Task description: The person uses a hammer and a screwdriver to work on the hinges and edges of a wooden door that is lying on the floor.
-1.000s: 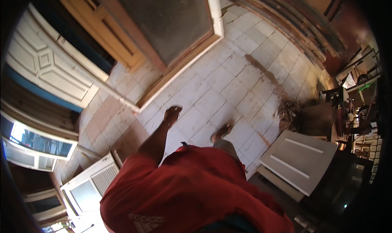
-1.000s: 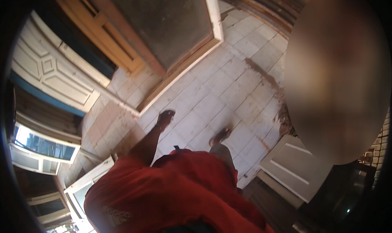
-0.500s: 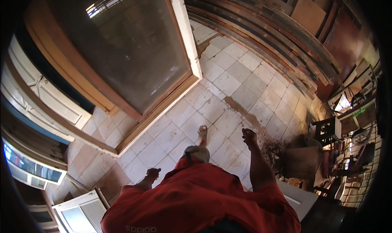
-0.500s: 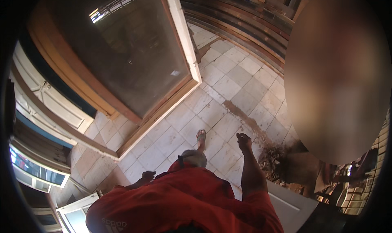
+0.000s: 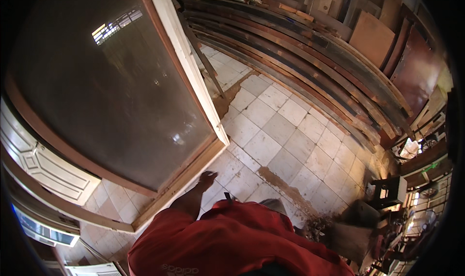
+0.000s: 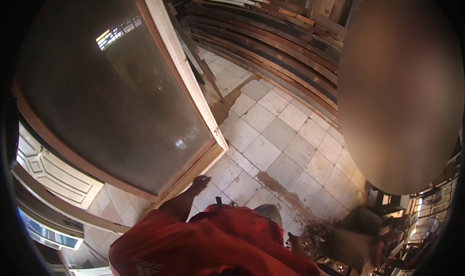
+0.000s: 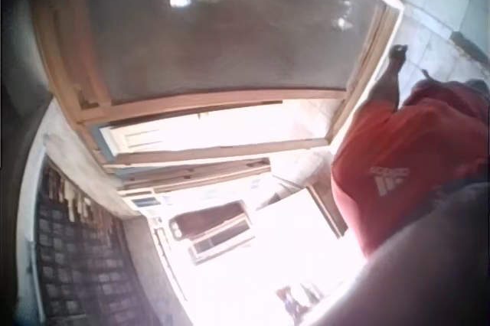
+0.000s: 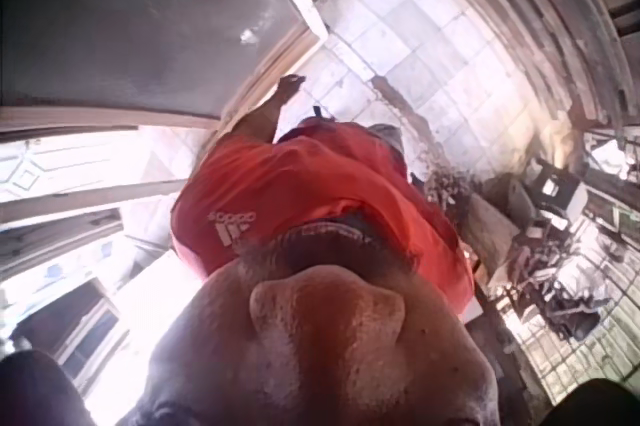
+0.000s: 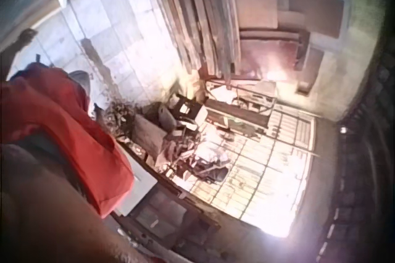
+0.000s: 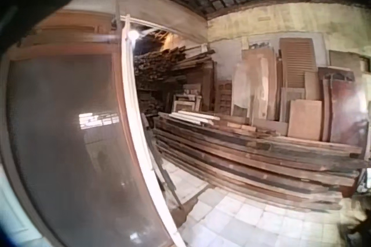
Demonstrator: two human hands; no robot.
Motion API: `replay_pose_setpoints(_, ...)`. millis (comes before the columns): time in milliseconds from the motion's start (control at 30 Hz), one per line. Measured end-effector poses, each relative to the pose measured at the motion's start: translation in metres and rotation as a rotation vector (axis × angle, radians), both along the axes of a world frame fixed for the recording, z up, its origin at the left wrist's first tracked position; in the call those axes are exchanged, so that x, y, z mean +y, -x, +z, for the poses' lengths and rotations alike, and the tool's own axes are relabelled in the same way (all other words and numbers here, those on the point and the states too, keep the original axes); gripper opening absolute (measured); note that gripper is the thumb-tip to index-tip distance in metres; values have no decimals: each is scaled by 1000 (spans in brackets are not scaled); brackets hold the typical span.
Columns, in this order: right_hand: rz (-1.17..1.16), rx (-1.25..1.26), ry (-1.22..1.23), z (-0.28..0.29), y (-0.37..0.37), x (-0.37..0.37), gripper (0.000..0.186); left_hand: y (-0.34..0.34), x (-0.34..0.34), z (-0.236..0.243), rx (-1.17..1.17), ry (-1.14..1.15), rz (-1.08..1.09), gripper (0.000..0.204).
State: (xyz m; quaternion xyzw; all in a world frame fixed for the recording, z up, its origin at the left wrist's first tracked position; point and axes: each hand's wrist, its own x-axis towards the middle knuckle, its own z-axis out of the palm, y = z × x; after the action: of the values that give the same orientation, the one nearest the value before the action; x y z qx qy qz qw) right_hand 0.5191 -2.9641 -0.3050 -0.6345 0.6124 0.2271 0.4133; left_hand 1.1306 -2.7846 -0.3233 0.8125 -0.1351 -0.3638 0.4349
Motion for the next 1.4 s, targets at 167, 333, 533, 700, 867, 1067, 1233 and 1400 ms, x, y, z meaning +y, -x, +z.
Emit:
replay_pose_setpoints(167, -263, -16, -37, -2, -53, -107, 34, -29, -242, 129, -189, 10, -352, 54)
replay_pose_setpoints(333, -82, -98, -35, -22, -156, -280, 32, -114, -296, 50, -500, -57, -429, 49)
replay_pose_setpoints(533, 596, -73, 233, -39, -235, -521, 31, -121, -285, 49, -416, -603, -643, 31)
replay_pose_setpoints(700, 52, -600, 499, -54, -395, -791, 31, -122, -401, 110, 340, -138, 416, 27)
replay_pose_setpoints(867, -266, -937, -82, 57, -627, -835, 25, -130, -400, 73, 388, -308, 591, 30)
replay_pose_setpoints(1067, 326, -724, 199, -41, -697, -940, 23, -277, -478, -2, -18, -402, -177, 40)
replay_pose_setpoints(1233, 606, -187, -143, 7, -724, -947, 37, -457, -588, 11, 2, -182, -56, 41)
replay_pose_setpoints(1400, 583, -242, -38, 17, -808, -1005, 41, -642, -758, 129, 236, 74, 437, 22)
